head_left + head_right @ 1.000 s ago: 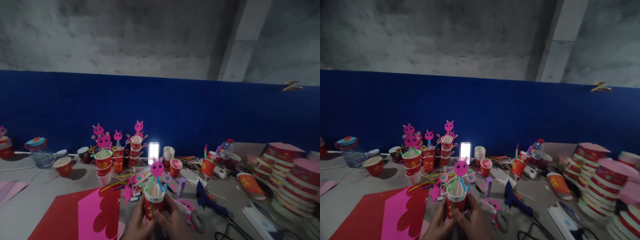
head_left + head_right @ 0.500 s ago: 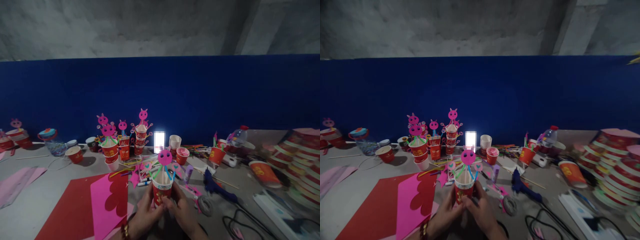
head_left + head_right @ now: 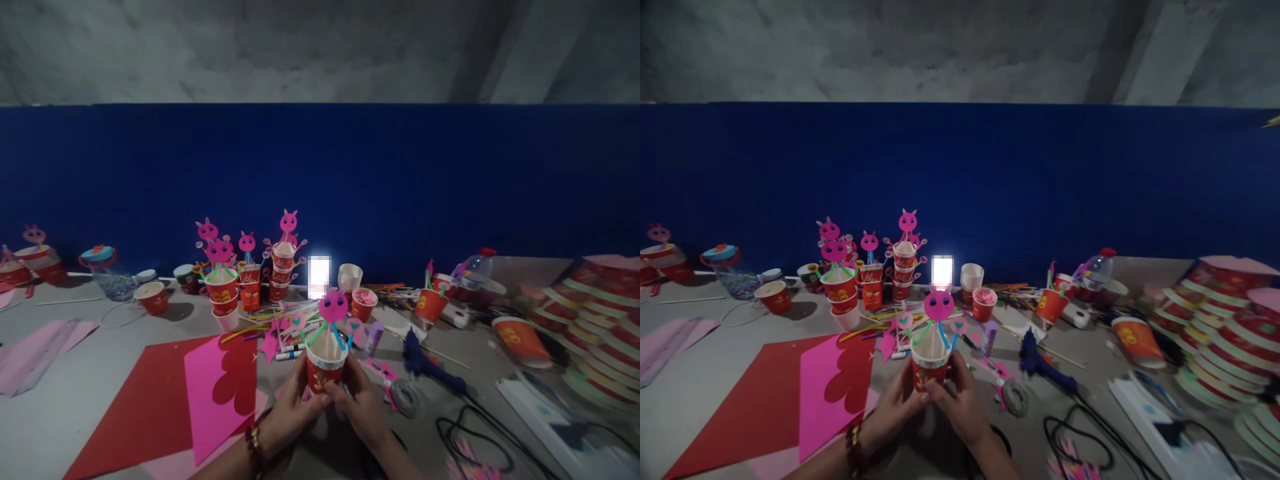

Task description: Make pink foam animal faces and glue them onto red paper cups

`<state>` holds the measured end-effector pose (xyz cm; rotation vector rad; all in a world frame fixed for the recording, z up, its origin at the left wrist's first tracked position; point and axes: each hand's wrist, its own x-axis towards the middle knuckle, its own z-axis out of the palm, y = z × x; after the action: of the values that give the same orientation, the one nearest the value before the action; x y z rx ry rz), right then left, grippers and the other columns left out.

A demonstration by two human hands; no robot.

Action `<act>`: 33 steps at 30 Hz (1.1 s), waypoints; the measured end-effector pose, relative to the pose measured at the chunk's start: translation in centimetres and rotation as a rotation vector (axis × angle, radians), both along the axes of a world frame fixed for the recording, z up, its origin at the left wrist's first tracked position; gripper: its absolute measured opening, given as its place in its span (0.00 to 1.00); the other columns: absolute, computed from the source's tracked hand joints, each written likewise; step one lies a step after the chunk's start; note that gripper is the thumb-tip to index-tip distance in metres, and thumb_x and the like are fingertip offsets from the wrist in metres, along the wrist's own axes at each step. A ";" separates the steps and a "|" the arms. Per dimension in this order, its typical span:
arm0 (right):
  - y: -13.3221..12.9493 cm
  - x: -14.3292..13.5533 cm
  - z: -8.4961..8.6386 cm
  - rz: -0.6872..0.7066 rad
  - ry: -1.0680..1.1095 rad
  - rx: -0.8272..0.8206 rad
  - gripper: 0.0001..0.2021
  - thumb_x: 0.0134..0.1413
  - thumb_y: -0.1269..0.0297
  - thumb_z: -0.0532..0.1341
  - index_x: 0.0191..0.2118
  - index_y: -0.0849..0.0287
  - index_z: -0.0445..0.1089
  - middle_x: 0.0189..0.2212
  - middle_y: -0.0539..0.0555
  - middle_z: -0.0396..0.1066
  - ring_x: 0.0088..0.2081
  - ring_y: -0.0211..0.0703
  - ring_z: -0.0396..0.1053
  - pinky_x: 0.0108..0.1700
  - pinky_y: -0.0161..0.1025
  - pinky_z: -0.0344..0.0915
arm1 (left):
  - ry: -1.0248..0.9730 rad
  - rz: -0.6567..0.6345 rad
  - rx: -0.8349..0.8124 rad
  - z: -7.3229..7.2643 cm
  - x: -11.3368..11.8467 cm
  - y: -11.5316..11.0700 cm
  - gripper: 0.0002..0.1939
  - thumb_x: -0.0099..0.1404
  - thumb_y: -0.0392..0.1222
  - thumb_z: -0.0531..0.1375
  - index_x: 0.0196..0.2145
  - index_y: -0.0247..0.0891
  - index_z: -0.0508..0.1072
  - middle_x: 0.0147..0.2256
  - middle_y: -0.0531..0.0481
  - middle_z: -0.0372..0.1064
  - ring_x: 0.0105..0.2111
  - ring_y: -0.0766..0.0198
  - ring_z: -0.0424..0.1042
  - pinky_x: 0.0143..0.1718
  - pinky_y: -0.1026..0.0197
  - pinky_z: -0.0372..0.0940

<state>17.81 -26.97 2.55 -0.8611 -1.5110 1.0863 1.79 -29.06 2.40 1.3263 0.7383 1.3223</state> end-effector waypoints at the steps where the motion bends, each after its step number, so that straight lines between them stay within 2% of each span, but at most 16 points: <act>1: -0.1 0.0 0.0 -0.003 -0.003 0.004 0.22 0.53 0.54 0.66 0.53 0.53 0.69 0.49 0.57 0.76 0.47 0.51 0.75 0.49 0.42 0.72 | -0.009 0.000 -0.005 -0.2 -0.1 0.0 0.38 0.60 0.52 0.67 0.64 0.41 0.60 0.64 0.39 0.60 0.64 0.44 0.58 0.65 0.43 0.52; 5: -0.2 0.1 -0.3 0.002 -0.029 0.046 0.25 0.53 0.54 0.66 0.56 0.52 0.67 0.52 0.57 0.74 0.49 0.53 0.74 0.50 0.43 0.72 | -0.076 0.006 -0.033 -1.4 -0.7 0.0 0.36 0.60 0.52 0.66 0.63 0.43 0.62 0.64 0.41 0.59 0.65 0.44 0.55 0.65 0.45 0.52; 8: -0.1 0.1 -0.4 -0.003 -0.052 0.080 0.24 0.54 0.53 0.66 0.56 0.52 0.68 0.50 0.57 0.76 0.48 0.53 0.75 0.48 0.42 0.72 | -0.200 0.076 -0.051 -1.1 -1.1 0.5 0.32 0.62 0.56 0.63 0.60 0.43 0.66 0.63 0.41 0.62 0.63 0.43 0.59 0.63 0.45 0.55; 11: -0.2 0.0 0.0 0.001 -0.053 0.071 0.25 0.54 0.51 0.65 0.56 0.53 0.68 0.48 0.58 0.76 0.47 0.53 0.75 0.48 0.43 0.73 | -0.324 0.179 -0.052 1.1 -1.6 1.1 0.25 0.65 0.56 0.60 0.54 0.40 0.71 0.57 0.40 0.68 0.55 0.46 0.67 0.57 0.47 0.61; 13: -0.4 0.0 0.3 0.003 -0.039 0.082 0.25 0.54 0.50 0.66 0.55 0.54 0.68 0.48 0.59 0.76 0.47 0.54 0.75 0.48 0.43 0.73 | -0.307 0.271 -0.053 3.3 -2.0 1.4 0.18 0.63 0.50 0.63 0.47 0.38 0.74 0.47 0.42 0.74 0.47 0.52 0.72 0.50 0.52 0.66; 16: -0.5 0.1 0.4 -0.005 -0.018 0.126 0.27 0.53 0.52 0.67 0.57 0.53 0.67 0.49 0.58 0.76 0.47 0.54 0.75 0.48 0.43 0.73 | -0.246 0.338 -0.053 6.2 -2.4 1.3 0.13 0.61 0.46 0.67 0.41 0.39 0.74 0.39 0.47 0.74 0.40 0.59 0.72 0.42 0.60 0.66; 19: -0.5 0.2 0.2 -0.024 -0.032 0.184 0.27 0.53 0.53 0.67 0.57 0.52 0.68 0.46 0.57 0.77 0.45 0.54 0.75 0.46 0.43 0.73 | -0.207 0.330 -0.068 7.8 -2.4 1.2 0.12 0.58 0.45 0.69 0.35 0.38 0.73 0.33 0.50 0.72 0.34 0.63 0.70 0.37 0.63 0.65; 23: -0.5 0.3 -0.1 -0.038 -0.046 0.223 0.26 0.53 0.51 0.67 0.57 0.52 0.68 0.46 0.58 0.78 0.44 0.54 0.76 0.45 0.42 0.74 | -0.208 0.334 -0.081 8.0 -1.9 1.1 0.12 0.57 0.45 0.70 0.30 0.37 0.72 0.29 0.53 0.70 0.31 0.66 0.68 0.34 0.65 0.64; 29: -0.2 0.6 -0.9 -0.087 -0.068 0.216 0.30 0.50 0.52 0.69 0.58 0.54 0.67 0.51 0.61 0.76 0.49 0.59 0.74 0.49 0.47 0.73 | -0.229 0.259 -0.089 7.8 -1.5 1.2 0.09 0.61 0.44 0.67 0.36 0.38 0.72 0.35 0.50 0.72 0.37 0.62 0.70 0.40 0.61 0.65; 33: 0.0 0.7 -0.3 -0.038 -0.068 0.256 0.26 0.53 0.52 0.67 0.57 0.53 0.69 0.49 0.59 0.77 0.47 0.57 0.75 0.47 0.44 0.73 | -0.181 0.345 -0.033 8.3 -2.1 1.7 0.10 0.61 0.46 0.67 0.35 0.39 0.72 0.33 0.52 0.70 0.34 0.64 0.67 0.37 0.64 0.64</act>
<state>18.51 -26.97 2.29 -0.7514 -1.6419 0.8209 -0.31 -27.39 10.73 1.0666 0.8848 1.6717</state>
